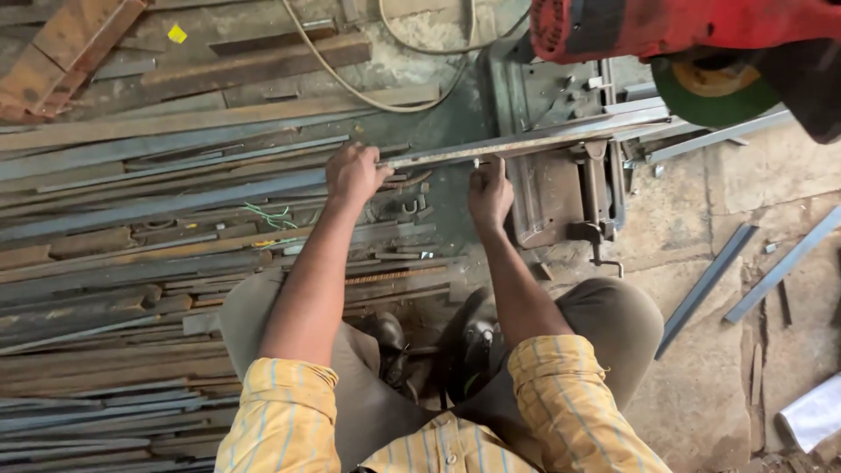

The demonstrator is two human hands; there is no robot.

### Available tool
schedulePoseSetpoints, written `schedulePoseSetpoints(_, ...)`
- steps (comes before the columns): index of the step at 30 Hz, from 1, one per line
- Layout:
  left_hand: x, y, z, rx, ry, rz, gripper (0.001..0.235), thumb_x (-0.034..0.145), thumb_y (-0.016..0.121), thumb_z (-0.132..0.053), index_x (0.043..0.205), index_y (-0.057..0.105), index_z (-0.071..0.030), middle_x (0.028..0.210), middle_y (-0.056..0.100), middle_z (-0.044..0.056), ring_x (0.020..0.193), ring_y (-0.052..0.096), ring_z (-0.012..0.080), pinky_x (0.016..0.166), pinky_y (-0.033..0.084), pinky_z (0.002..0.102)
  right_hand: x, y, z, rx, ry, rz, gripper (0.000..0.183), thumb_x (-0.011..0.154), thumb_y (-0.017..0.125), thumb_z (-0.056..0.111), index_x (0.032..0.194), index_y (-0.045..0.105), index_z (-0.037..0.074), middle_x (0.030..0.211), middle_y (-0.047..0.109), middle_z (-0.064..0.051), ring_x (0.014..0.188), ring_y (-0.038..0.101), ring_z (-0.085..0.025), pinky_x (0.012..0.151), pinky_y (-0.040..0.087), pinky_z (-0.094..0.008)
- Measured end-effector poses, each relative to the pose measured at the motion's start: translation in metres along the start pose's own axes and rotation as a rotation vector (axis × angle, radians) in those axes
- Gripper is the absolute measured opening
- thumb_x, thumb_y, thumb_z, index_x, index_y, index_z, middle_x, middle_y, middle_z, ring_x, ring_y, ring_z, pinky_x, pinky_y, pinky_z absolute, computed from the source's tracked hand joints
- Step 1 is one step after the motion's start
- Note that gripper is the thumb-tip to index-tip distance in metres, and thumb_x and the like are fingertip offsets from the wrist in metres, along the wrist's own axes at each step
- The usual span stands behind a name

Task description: The person measures a metal bar using a tape measure and cuts it with a circular saw, then flips through a notebook.

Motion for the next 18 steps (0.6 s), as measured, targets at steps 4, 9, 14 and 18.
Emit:
schedulePoseSetpoints(4,0.0,-0.001,-0.003,0.035,-0.026,0.061,0.032,0.081,0.086,-0.041,0.095,0.077,-0.013,0.095,0.073,0.009,0.093,0.069,0.0289,0.08,0.055,0.045,0.001,0.006,-0.007,-0.06,0.027,0.01,0.019,0.09,0.071,0.009,0.108,0.064,0.01,0.087,0.076,-0.01,0.078,0.073,-0.034,0.069,0.055,-0.044)
schedulePoseSetpoints(9,0.001,-0.012,-0.009,0.039,-0.034,0.043,0.031,0.078,0.087,-0.037,0.092,0.076,-0.012,0.094,0.072,0.011,0.093,0.069,0.0303,0.08,0.055,0.045,0.002,0.016,-0.003,-0.071,0.071,0.067,0.015,0.09,0.073,0.01,0.103,0.066,0.011,0.085,0.074,-0.011,0.079,0.072,-0.034,0.071,0.055,-0.045)
schedulePoseSetpoints(14,0.0,-0.013,-0.014,0.097,0.005,0.057,0.03,0.079,0.086,-0.034,0.092,0.074,-0.009,0.094,0.072,0.012,0.092,0.069,0.032,0.079,0.055,0.046,0.005,0.02,0.011,-0.068,-0.031,0.071,0.013,0.088,0.073,0.008,0.099,0.065,0.01,0.091,0.072,-0.013,0.083,0.071,-0.035,0.072,0.055,-0.045)
schedulePoseSetpoints(18,0.001,-0.009,-0.015,0.109,0.003,0.083,0.031,0.082,0.084,-0.034,0.093,0.074,-0.008,0.093,0.072,0.013,0.089,0.07,0.0319,0.077,0.056,0.046,0.006,0.022,0.014,-0.1,-0.029,0.096,0.014,0.089,0.072,0.007,0.101,0.065,0.009,0.093,0.071,-0.013,0.085,0.069,-0.035,0.073,0.054,-0.046)
Point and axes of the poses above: each hand's wrist, its own x-axis towards the middle knuckle, its own y-axis out of the palm, z = x × y, the point moved 10 cm from there along x, towards the middle knuckle
